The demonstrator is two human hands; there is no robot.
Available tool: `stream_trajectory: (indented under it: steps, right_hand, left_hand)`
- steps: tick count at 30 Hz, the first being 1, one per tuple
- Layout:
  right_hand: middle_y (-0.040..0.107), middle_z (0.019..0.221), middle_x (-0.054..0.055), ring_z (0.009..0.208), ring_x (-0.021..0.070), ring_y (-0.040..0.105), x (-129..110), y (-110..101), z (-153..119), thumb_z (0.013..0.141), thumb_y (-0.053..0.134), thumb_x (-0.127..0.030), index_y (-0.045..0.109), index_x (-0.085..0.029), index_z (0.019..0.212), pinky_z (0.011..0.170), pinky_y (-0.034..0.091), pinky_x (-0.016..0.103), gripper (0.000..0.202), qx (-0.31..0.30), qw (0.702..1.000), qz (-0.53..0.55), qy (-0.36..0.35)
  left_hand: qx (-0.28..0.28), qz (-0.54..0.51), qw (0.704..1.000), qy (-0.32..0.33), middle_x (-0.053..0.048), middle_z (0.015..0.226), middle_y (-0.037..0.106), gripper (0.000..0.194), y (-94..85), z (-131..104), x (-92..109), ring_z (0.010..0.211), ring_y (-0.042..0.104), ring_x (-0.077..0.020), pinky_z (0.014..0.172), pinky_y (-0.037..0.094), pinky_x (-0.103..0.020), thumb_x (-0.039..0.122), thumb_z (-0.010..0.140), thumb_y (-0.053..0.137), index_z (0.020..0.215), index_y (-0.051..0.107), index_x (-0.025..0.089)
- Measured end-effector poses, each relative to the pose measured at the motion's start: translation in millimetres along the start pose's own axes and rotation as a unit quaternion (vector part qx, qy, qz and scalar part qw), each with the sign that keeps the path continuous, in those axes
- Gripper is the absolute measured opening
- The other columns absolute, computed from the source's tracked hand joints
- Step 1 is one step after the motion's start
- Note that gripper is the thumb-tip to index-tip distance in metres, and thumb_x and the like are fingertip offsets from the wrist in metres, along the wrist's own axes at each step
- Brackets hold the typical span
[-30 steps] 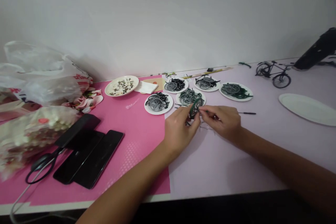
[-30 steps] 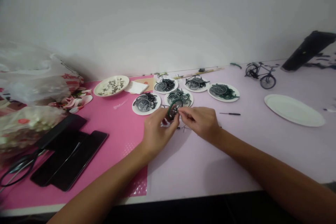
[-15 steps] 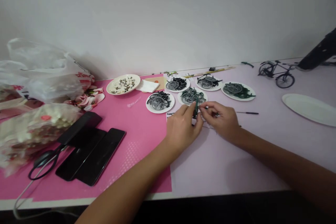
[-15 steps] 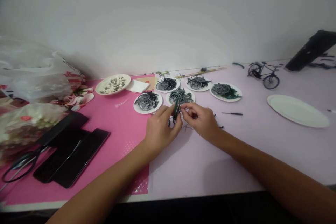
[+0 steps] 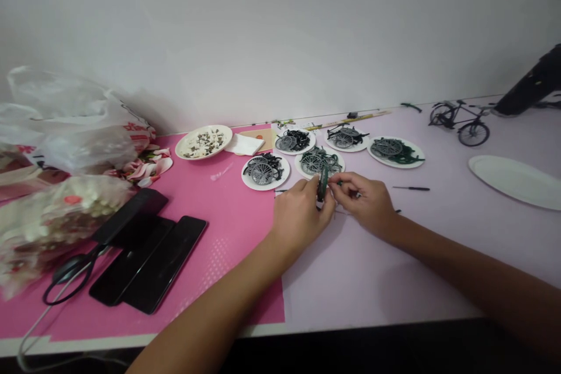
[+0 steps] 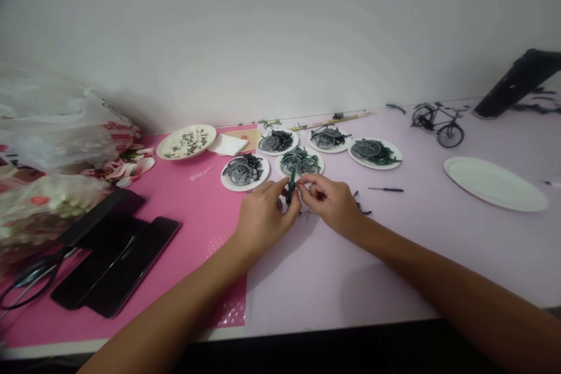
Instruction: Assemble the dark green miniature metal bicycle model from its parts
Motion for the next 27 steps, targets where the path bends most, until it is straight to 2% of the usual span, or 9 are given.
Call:
stream_trajectory:
  steps: [8, 15, 21, 27]
  right_hand:
    - [0.051, 0.053, -0.007, 0.045, 0.0102, 0.046, -0.6, 3.4, -0.2, 0.099, 0.064, -0.035, 0.073, -0.022, 0.103, 0.049, 0.041, 0.021, 0.017, -0.02, 1.0, -0.012, -0.005]
    - [0.058, 0.055, -0.005, 0.046, 0.0106, 0.05, -0.7, 3.0, -2.6, 0.1, 0.064, -0.036, 0.073, -0.022, 0.104, 0.049, 0.042, 0.021, 0.017, -0.012, 0.999, -0.03, -0.021]
    - [0.06, 0.057, -0.006, 0.046, 0.0096, 0.05, -6.2, 3.3, -2.7, 0.101, 0.064, -0.033, 0.071, -0.022, 0.106, 0.05, 0.042, 0.02, 0.014, -0.013, 0.997, -0.043, -0.056]
    - [0.054, 0.056, -0.007, 0.045, 0.0082, 0.047, -20.3, 1.1, 0.5, 0.102, 0.063, -0.029, 0.069, -0.02, 0.105, 0.05, 0.041, 0.019, 0.012, -0.01, 0.993, -0.059, -0.105]
  left_hand:
    - [-0.037, -0.033, 0.999, -0.012, -0.009, 0.079, 0.075, 0.023, 1.6, 1.3, 0.3, 0.066, 0.071, -0.0225, 0.062, 0.053, -0.031, 0.031, 0.096, 0.058, 0.104, 0.072, 0.016]
    - [-0.075, -0.022, 0.996, -0.043, -0.007, 0.078, 0.077, 0.029, 3.8, 0.7, -2.2, 0.069, 0.074, -0.0231, 0.067, 0.056, -0.031, 0.035, 0.098, 0.054, 0.116, 0.068, 0.016]
    - [-0.111, -0.099, 0.987, -0.067, -0.006, 0.075, 0.076, 0.025, 8.2, 0.8, -2.6, 0.064, 0.071, -0.0208, 0.057, 0.048, -0.026, 0.032, 0.099, 0.052, 0.105, 0.069, 0.016]
    - [-0.128, -0.108, 0.982, -0.088, -0.004, 0.069, 0.072, 0.022, 11.1, 0.9, -3.1, 0.056, 0.063, -0.0179, 0.053, 0.036, -0.026, 0.03, 0.099, 0.053, 0.098, 0.069, 0.015]
Point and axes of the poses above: each hand's wrist, its own z-axis towards the middle knuckle, its own y-axis out of the palm, x = y × z, the point moved 10 cm from there along z, towards the middle knuckle
